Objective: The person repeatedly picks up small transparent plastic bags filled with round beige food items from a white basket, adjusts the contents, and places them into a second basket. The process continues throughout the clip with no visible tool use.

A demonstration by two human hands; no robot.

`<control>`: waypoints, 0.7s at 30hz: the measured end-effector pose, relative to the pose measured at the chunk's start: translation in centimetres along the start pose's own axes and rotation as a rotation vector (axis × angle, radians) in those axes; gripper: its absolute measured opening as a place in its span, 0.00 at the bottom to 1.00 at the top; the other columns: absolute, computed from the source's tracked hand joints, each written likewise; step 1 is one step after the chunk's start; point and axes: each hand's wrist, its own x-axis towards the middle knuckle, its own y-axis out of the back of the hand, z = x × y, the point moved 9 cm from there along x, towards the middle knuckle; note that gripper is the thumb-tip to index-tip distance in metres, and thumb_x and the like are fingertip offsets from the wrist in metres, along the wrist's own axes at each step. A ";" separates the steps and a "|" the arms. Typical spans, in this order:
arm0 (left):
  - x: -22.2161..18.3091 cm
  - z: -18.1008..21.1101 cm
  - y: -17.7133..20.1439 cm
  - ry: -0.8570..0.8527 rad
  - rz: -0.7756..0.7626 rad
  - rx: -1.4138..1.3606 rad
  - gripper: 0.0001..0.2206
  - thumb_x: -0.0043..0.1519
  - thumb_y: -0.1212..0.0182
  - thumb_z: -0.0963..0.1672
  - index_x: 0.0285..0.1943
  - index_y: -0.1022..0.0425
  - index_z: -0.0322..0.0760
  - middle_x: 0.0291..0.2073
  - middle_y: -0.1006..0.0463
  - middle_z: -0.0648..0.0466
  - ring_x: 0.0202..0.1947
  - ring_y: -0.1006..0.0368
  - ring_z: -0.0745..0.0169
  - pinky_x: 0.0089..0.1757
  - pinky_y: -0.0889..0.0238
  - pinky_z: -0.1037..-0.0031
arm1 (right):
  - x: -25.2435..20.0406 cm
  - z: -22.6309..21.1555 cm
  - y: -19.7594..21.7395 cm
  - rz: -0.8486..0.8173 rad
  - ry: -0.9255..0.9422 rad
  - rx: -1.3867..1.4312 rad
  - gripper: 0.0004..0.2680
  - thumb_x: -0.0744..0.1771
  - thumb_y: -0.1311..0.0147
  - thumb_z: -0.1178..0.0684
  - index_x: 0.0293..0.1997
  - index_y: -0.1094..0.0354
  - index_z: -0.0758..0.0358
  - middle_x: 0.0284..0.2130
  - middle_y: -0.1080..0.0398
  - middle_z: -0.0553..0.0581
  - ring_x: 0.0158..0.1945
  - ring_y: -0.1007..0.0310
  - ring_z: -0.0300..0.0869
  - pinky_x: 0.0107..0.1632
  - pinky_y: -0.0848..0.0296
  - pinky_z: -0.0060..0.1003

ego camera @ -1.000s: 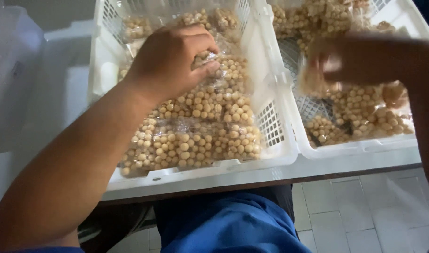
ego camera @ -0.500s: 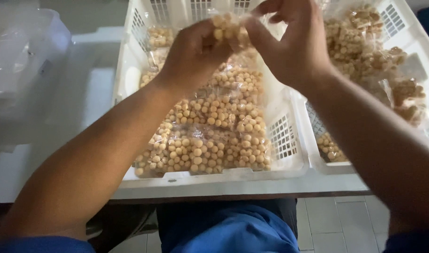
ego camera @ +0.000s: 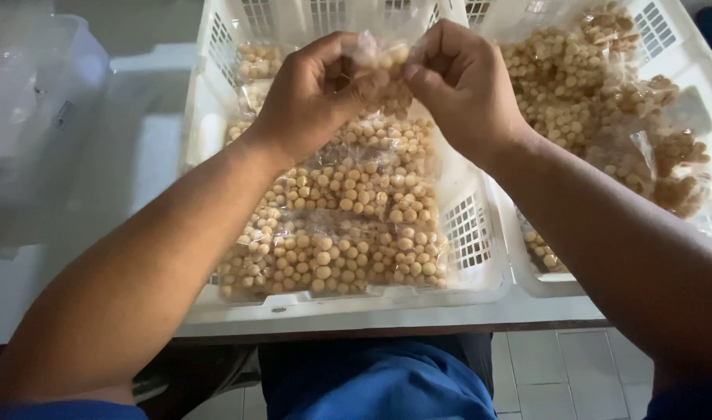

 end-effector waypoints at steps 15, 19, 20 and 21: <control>0.0 0.0 3.0 -0.116 0.170 0.217 0.17 0.84 0.38 0.54 0.45 0.17 0.45 0.35 0.12 0.55 0.32 0.13 0.66 0.40 0.14 0.74 | -1.1 1.4 -2.5 -0.269 -0.151 0.012 0.12 0.75 0.31 0.58 0.43 0.36 0.55 0.33 0.31 0.46 0.36 0.30 0.32 0.40 0.26 0.29; -0.1 1.4 3.2 -0.144 0.232 0.320 0.27 0.83 0.44 0.59 0.33 0.24 0.48 0.26 0.15 0.59 0.27 0.15 0.70 0.43 0.19 0.68 | -1.2 1.0 -3.2 -0.343 -0.100 0.040 0.08 0.76 0.33 0.52 0.51 0.31 0.57 0.38 0.28 0.46 0.40 0.26 0.32 0.43 0.24 0.29; -0.1 1.2 3.3 -0.130 0.246 0.291 0.26 0.83 0.42 0.59 0.32 0.27 0.48 0.26 0.15 0.58 0.27 0.13 0.69 0.42 0.19 0.70 | -1.2 1.0 -3.4 -0.349 -0.092 0.068 0.08 0.76 0.34 0.50 0.52 0.31 0.58 0.42 0.24 0.48 0.45 0.22 0.34 0.47 0.20 0.30; -0.2 1.1 3.3 -0.116 0.259 0.261 0.26 0.82 0.41 0.58 0.31 0.30 0.48 0.25 0.15 0.57 0.26 0.10 0.68 0.41 0.19 0.72 | -1.2 1.1 -3.5 -0.354 -0.084 0.097 0.10 0.76 0.34 0.48 0.54 0.32 0.59 0.45 0.21 0.49 0.49 0.17 0.35 0.51 0.16 0.31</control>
